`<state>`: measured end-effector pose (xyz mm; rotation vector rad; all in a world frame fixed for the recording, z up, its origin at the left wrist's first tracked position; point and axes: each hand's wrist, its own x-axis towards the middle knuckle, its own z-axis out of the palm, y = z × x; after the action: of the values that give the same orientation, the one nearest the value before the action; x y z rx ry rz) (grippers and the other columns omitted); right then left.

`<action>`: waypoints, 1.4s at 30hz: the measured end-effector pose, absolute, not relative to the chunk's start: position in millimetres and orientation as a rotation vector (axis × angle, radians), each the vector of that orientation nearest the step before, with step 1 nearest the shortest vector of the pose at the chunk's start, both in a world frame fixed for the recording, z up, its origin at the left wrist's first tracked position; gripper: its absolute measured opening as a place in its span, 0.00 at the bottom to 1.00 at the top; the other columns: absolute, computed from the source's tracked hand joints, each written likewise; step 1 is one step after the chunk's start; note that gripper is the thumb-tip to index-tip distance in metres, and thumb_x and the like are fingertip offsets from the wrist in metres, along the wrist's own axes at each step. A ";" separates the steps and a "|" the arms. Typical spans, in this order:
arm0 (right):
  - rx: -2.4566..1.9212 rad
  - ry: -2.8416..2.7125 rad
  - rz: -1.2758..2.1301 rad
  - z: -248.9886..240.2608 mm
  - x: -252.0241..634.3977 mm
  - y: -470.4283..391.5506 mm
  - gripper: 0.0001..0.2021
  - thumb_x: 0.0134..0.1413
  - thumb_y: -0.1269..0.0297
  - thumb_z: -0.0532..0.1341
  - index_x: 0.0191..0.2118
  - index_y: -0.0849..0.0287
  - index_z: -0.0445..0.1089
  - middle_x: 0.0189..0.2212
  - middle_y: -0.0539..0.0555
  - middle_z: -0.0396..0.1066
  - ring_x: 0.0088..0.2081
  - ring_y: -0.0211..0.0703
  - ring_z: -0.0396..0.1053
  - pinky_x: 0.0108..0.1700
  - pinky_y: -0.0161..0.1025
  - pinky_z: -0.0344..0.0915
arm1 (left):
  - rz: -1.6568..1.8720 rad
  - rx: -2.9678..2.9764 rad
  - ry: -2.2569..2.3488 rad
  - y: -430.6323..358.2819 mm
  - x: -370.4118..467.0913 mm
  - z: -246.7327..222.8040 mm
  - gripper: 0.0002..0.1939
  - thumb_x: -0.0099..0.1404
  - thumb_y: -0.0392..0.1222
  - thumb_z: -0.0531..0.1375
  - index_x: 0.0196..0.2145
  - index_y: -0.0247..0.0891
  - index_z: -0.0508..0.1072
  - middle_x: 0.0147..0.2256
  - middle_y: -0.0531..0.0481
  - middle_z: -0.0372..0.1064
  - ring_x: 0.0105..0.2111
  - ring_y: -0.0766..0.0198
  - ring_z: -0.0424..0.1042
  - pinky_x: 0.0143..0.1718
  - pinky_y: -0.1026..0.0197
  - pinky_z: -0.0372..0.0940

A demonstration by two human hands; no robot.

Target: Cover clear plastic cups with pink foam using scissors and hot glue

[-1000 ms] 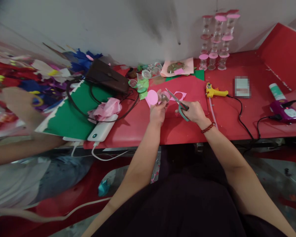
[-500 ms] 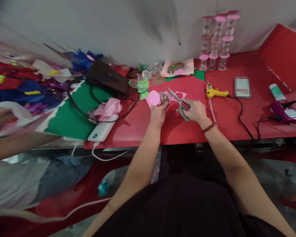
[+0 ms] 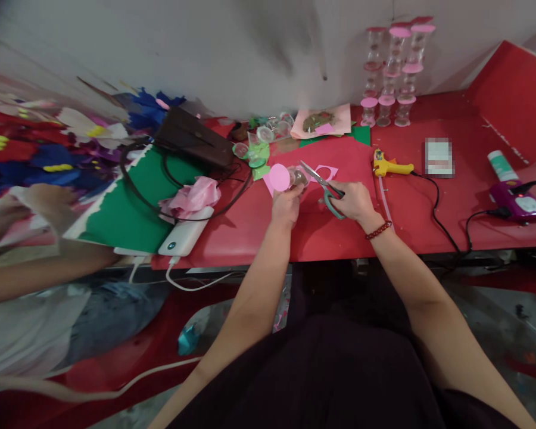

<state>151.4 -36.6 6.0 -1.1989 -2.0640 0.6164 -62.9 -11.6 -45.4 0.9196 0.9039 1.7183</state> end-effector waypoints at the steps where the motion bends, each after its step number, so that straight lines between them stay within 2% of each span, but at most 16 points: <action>1: -1.186 -2.049 0.623 5.3 151.1 -36.1 0.16 0.60 0.50 0.67 0.33 0.60 0.77 0.21 0.47 0.66 0.24 0.35 0.57 0.30 0.36 0.51 | 1.728 0.909 0.900 -11.6 -62.5 -45.2 0.33 0.49 0.34 0.79 0.51 0.45 0.76 0.52 0.47 0.79 0.63 0.46 0.71 0.66 0.41 0.65; 4: -1.175 -2.002 0.644 1.6 150.0 -33.0 0.16 0.60 0.51 0.67 0.31 0.59 0.76 0.21 0.47 0.68 0.24 0.34 0.58 0.30 0.36 0.52 | 1.758 0.860 0.867 -11.6 -60.7 -43.6 0.32 0.45 0.33 0.79 0.48 0.43 0.76 0.50 0.47 0.79 0.60 0.47 0.73 0.64 0.44 0.66; 7: -1.263 -1.939 0.609 -4.8 149.4 -28.2 0.12 0.61 0.54 0.66 0.34 0.59 0.78 0.24 0.49 0.71 0.26 0.38 0.64 0.31 0.36 0.55 | 1.716 0.825 0.861 -12.5 -59.5 -40.5 0.29 0.47 0.34 0.78 0.46 0.42 0.76 0.50 0.46 0.79 0.61 0.48 0.73 0.63 0.47 0.66; 9: -1.349 -1.894 0.531 -9.7 149.6 -24.8 0.10 0.60 0.58 0.66 0.41 0.58 0.80 0.27 0.52 0.75 0.29 0.43 0.70 0.33 0.38 0.60 | 1.663 0.811 0.888 -14.3 -59.6 -37.9 0.25 0.51 0.36 0.78 0.45 0.42 0.77 0.51 0.46 0.79 0.62 0.49 0.72 0.62 0.48 0.67; 11: -1.418 -1.866 0.445 -13.6 150.2 -21.9 0.15 0.59 0.62 0.65 0.50 0.57 0.79 0.33 0.55 0.79 0.33 0.48 0.74 0.36 0.40 0.65 | 1.621 0.797 0.907 -16.6 -60.2 -35.3 0.22 0.54 0.38 0.77 0.45 0.43 0.77 0.52 0.46 0.79 0.62 0.50 0.73 0.60 0.49 0.67; 13: -1.459 -1.879 0.367 -15.5 150.6 -20.4 0.19 0.59 0.64 0.64 0.56 0.59 0.76 0.38 0.59 0.81 0.37 0.51 0.76 0.40 0.43 0.69 | 1.601 0.781 0.910 -18.5 -60.7 -33.2 0.21 0.55 0.38 0.77 0.45 0.44 0.78 0.50 0.47 0.79 0.59 0.51 0.75 0.57 0.52 0.67; 17: -1.574 -2.019 0.246 -13.2 149.8 -22.1 0.13 0.65 0.63 0.62 0.47 0.64 0.80 0.43 0.67 0.80 0.40 0.54 0.76 0.43 0.46 0.70 | 1.615 0.775 0.884 -19.3 -59.5 -31.4 0.16 0.54 0.38 0.78 0.38 0.43 0.79 0.43 0.51 0.79 0.47 0.60 0.78 0.47 0.59 0.66; 20: -1.650 -2.059 0.169 -11.5 149.6 -24.1 0.14 0.68 0.65 0.58 0.43 0.64 0.82 0.42 0.68 0.79 0.41 0.56 0.75 0.45 0.49 0.70 | 1.617 0.794 0.875 -19.0 -57.2 -31.2 0.13 0.54 0.41 0.77 0.34 0.42 0.78 0.40 0.53 0.79 0.42 0.65 0.77 0.43 0.62 0.66; 22: -1.626 -2.038 0.097 -12.7 150.1 -23.5 0.14 0.67 0.67 0.57 0.42 0.63 0.82 0.41 0.67 0.78 0.44 0.58 0.74 0.50 0.52 0.69 | 1.620 0.813 0.889 -19.6 -55.5 -30.7 0.14 0.53 0.43 0.77 0.34 0.43 0.78 0.38 0.54 0.79 0.40 0.65 0.77 0.43 0.62 0.67; 24: -1.528 -2.014 0.055 -15.3 150.5 -21.1 0.13 0.66 0.68 0.58 0.40 0.62 0.83 0.40 0.67 0.78 0.47 0.59 0.72 0.56 0.56 0.68 | 1.626 0.848 0.904 -21.1 -53.8 -29.8 0.16 0.51 0.47 0.78 0.33 0.44 0.78 0.38 0.54 0.79 0.40 0.64 0.77 0.45 0.61 0.68; 26: -1.369 -1.982 0.099 -18.2 149.8 -18.4 0.11 0.64 0.68 0.61 0.44 0.60 0.82 0.42 0.64 0.79 0.48 0.58 0.73 0.58 0.57 0.68 | 1.595 0.919 0.916 -22.7 -52.0 -29.2 0.18 0.51 0.52 0.78 0.31 0.43 0.77 0.38 0.53 0.79 0.41 0.63 0.78 0.49 0.58 0.69; 28: -1.217 -1.944 0.219 -20.5 147.8 -17.1 0.15 0.60 0.70 0.63 0.52 0.59 0.79 0.48 0.63 0.79 0.48 0.55 0.74 0.56 0.53 0.71 | 1.551 0.989 0.917 -24.2 -49.8 -29.1 0.20 0.50 0.55 0.78 0.34 0.43 0.80 0.39 0.52 0.80 0.42 0.61 0.77 0.54 0.55 0.69; 30: -1.129 -1.927 0.331 -21.4 145.6 -18.1 0.20 0.58 0.71 0.65 0.56 0.59 0.76 0.51 0.62 0.79 0.46 0.52 0.76 0.51 0.48 0.73 | 1.514 1.045 0.916 -25.4 -46.9 -29.9 0.23 0.48 0.56 0.79 0.38 0.43 0.82 0.40 0.51 0.80 0.43 0.60 0.77 0.56 0.52 0.68; 35: -1.127 -2.003 0.343 -19.4 145.3 -23.9 0.14 0.60 0.75 0.60 0.47 0.56 0.79 0.48 0.60 0.81 0.49 0.51 0.78 0.54 0.46 0.73 | 1.423 1.155 0.940 -27.4 -40.6 -33.8 0.28 0.44 0.54 0.81 0.42 0.43 0.82 0.40 0.49 0.81 0.43 0.57 0.77 0.56 0.50 0.68; 38: -1.174 -2.000 0.305 -17.9 146.9 -25.0 0.14 0.64 0.74 0.57 0.43 0.55 0.80 0.47 0.59 0.82 0.48 0.51 0.79 0.54 0.45 0.73 | 1.407 1.206 0.923 -27.5 -39.7 -34.4 0.29 0.47 0.56 0.80 0.44 0.43 0.83 0.42 0.46 0.81 0.45 0.54 0.78 0.57 0.49 0.67; 42: -1.151 -1.892 0.341 -14.4 146.2 -26.9 0.14 0.66 0.73 0.56 0.40 0.54 0.80 0.45 0.58 0.83 0.46 0.48 0.79 0.53 0.44 0.73 | 1.381 1.276 0.813 -25.6 -40.7 -34.6 0.33 0.43 0.58 0.81 0.45 0.44 0.83 0.46 0.46 0.81 0.48 0.52 0.78 0.57 0.50 0.68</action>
<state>146.2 -26.9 -14.4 -1.1507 -1.8919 0.3410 -40.7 -25.6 -34.6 1.2758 0.8130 1.3813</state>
